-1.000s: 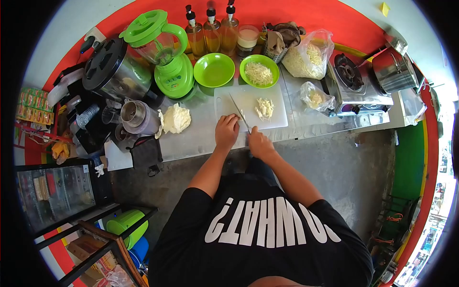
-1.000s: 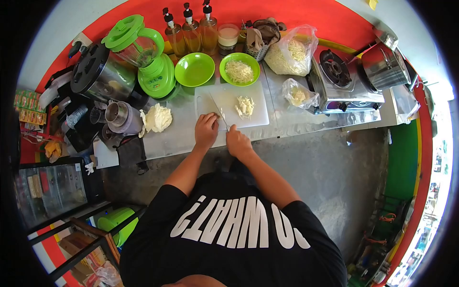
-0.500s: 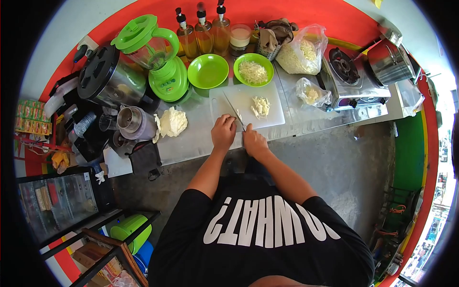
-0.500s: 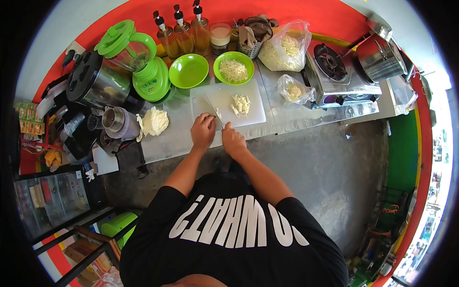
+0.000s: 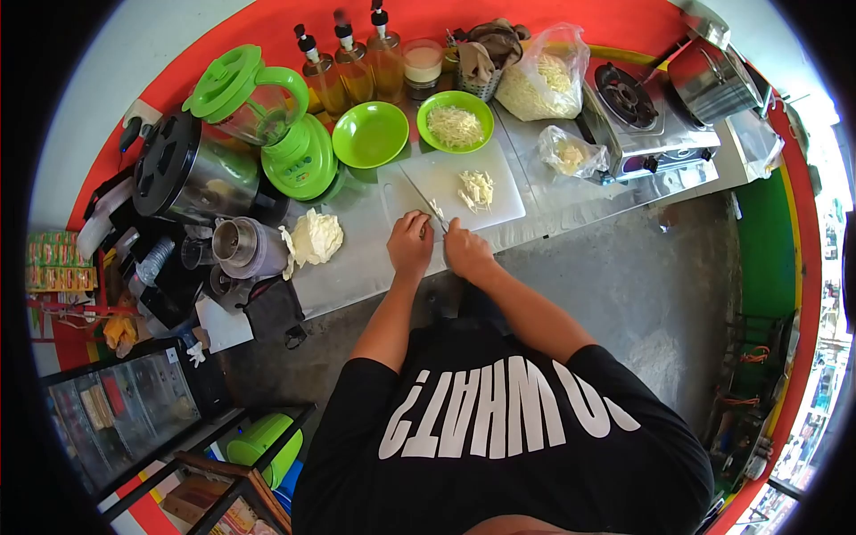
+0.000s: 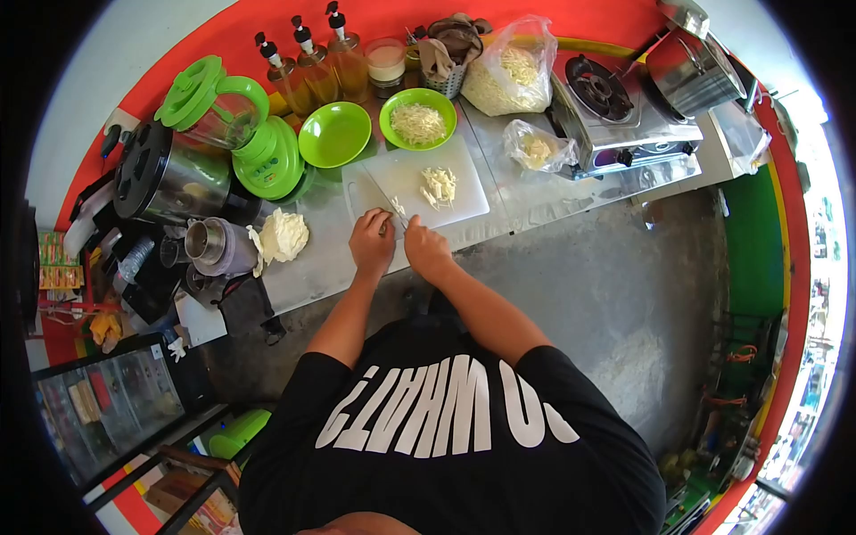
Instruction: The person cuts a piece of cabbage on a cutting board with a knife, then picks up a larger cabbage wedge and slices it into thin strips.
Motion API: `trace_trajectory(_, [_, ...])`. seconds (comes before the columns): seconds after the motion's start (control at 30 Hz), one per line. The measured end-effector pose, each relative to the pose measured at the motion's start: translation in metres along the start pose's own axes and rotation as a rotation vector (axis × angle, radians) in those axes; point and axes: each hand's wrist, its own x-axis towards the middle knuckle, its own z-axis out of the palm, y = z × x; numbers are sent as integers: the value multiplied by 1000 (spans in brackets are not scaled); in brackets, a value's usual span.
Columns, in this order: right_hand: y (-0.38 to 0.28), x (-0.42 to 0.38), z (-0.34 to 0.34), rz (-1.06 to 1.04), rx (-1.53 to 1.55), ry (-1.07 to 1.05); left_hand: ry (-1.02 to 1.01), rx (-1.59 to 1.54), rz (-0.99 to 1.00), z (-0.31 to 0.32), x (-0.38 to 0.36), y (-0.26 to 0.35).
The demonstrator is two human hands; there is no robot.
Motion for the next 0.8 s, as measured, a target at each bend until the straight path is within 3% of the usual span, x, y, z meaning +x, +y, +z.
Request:
trace_trajectory(0.07, [-6,3,-14,-79,-4,10,4,-15,6,1,-1,0])
trace_trajectory(0.5, [27,-23,-13,-86,-104,51,-36,-36,-16,-1,0,-3])
trace_trajectory(0.7, [68,-16,-32,2,-56,100,-160,-229,-191,-14,5,-4])
trace_trajectory(0.8, [82,-14,-43,-20,-95,61,-167,-147,-73,-15,7,-8])
